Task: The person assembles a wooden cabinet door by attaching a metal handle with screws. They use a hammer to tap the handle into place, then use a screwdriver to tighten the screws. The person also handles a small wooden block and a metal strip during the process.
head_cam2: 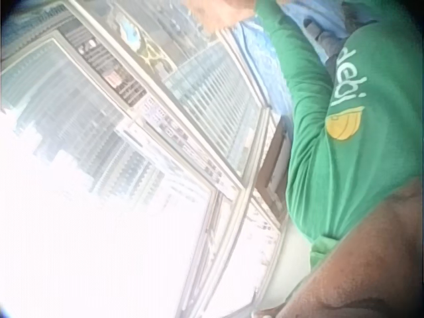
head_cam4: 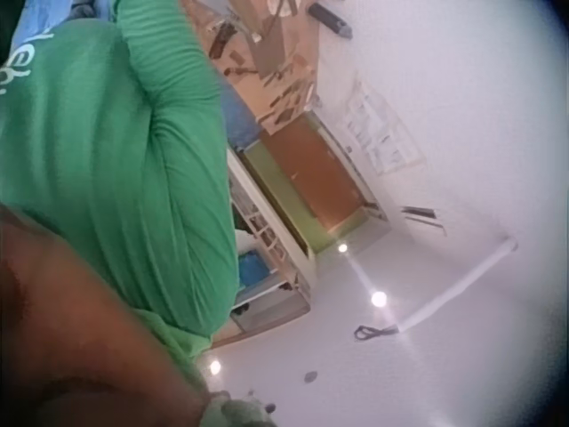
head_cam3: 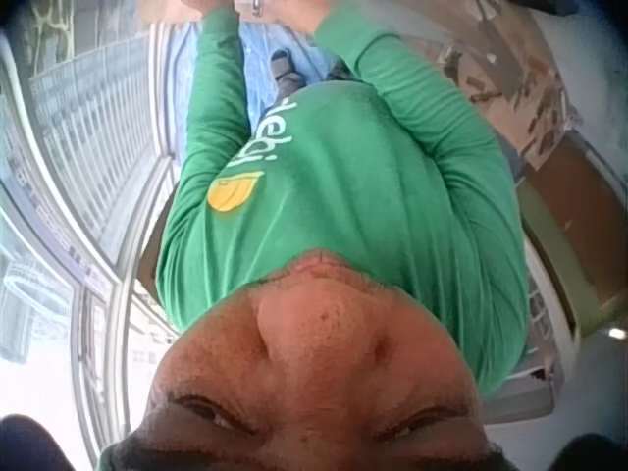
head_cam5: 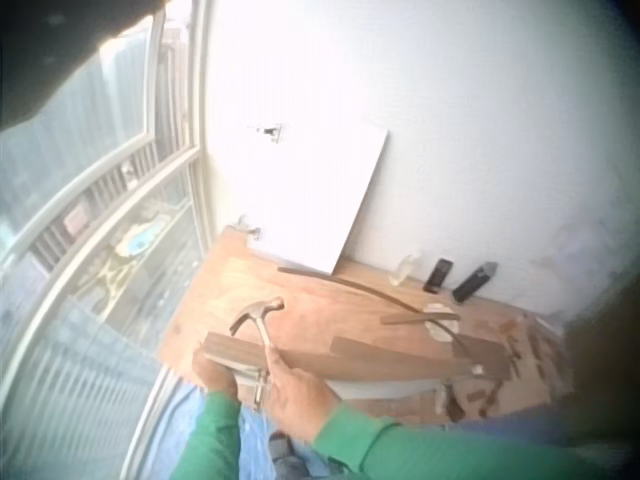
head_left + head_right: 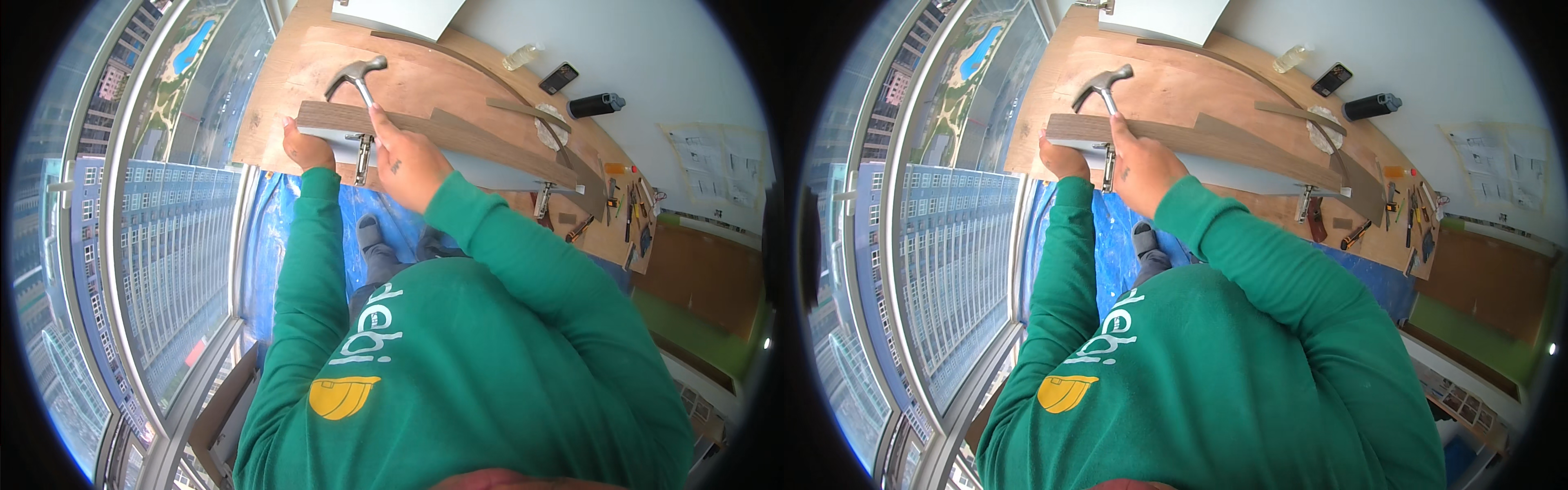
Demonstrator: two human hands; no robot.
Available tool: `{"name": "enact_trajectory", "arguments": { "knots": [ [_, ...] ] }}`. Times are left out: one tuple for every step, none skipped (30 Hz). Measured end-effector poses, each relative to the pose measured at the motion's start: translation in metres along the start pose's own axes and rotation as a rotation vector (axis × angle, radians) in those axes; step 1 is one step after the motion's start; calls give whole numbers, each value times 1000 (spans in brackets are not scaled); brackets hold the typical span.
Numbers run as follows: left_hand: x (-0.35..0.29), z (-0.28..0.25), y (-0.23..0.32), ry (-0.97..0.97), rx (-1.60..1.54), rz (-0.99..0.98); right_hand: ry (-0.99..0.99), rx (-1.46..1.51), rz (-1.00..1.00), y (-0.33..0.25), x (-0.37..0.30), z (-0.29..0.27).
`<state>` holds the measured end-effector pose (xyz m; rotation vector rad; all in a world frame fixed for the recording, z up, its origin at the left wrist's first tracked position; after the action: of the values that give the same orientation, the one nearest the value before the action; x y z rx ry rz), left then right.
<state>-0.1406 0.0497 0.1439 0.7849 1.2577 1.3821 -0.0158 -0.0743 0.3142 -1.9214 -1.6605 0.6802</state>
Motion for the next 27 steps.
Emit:
{"name": "enact_trajectory", "arguments": {
  "knots": [
    [0,-2,-3,0,-10,4,7,-38,11,9,-13,-3],
    [-2,-1,-4,-7,-21,3,18,-78,30,18,-26,-8],
    [-2,-2,-2,-13,-22,10,28,-98,27,24,-37,-14],
    [-4,-3,0,0,-27,6,38,-119,24,30,-48,-19],
    [-4,1,3,10,-37,7,55,-143,16,37,-56,-27],
    [-6,2,3,14,-45,-1,82,-153,36,45,-67,-34],
    [-9,2,5,10,48,31,108,-162,55,54,-77,-39],
    [-5,0,2,1,71,60,136,-173,67,62,-87,-46],
    [0,-4,-3,-5,89,88,155,-186,86,72,-97,-51],
    [3,-6,-9,-11,108,116,174,-200,104,82,-107,-56],
    [-2,-1,-5,-2,198,154,198,-215,134,91,-119,-63],
    [-5,0,0,6,211,147,194,-218,190,96,-127,-70],
    [-8,1,5,13,223,139,190,-221,244,99,-134,-78],
    [-6,1,7,24,234,135,187,-223,294,101,-141,-85],
    [-2,-2,6,42,373,202,221,-229,307,108,-149,-92],
    [-2,-2,3,44,359,195,254,-235,319,120,-158,-97],
    [-4,-1,5,44,347,192,291,-236,331,133,-168,-101],
    [-4,-1,6,46,336,187,301,-248,356,145,-179,-106],
    [-5,-1,5,22,282,160,310,-261,381,157,-190,-112],
    [-6,-1,3,29,258,147,319,-259,415,164,-199,-120],
    [-5,-2,3,38,235,135,325,-257,446,170,-205,-128],
    [-5,-4,2,49,211,123,330,-243,490,173,-210,-136],
    [-6,-3,4,38,225,123,337,-232,536,176,-216,-143],
    [-7,-3,5,28,239,123,340,-219,556,179,-219,-147],
    [-7,-3,6,19,253,124,344,-204,575,184,-222,-149],
    [-7,-4,6,22,273,117,348,-192,589,188,-223,-152],
    [-7,-4,5,25,292,110,341,-223,598,191,-224,-155]
  ]
}}
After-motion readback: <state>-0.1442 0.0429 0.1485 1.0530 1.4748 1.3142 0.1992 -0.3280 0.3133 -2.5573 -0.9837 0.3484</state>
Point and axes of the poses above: each hand's wrist, its own x-axis towards the middle knuckle, its own z-axis out of the palm, y = z × x, the point moved 4 cm from there along x, towards the middle knuckle, and after that the axes turned 3 degrees about -z, right-handed, at the moved point
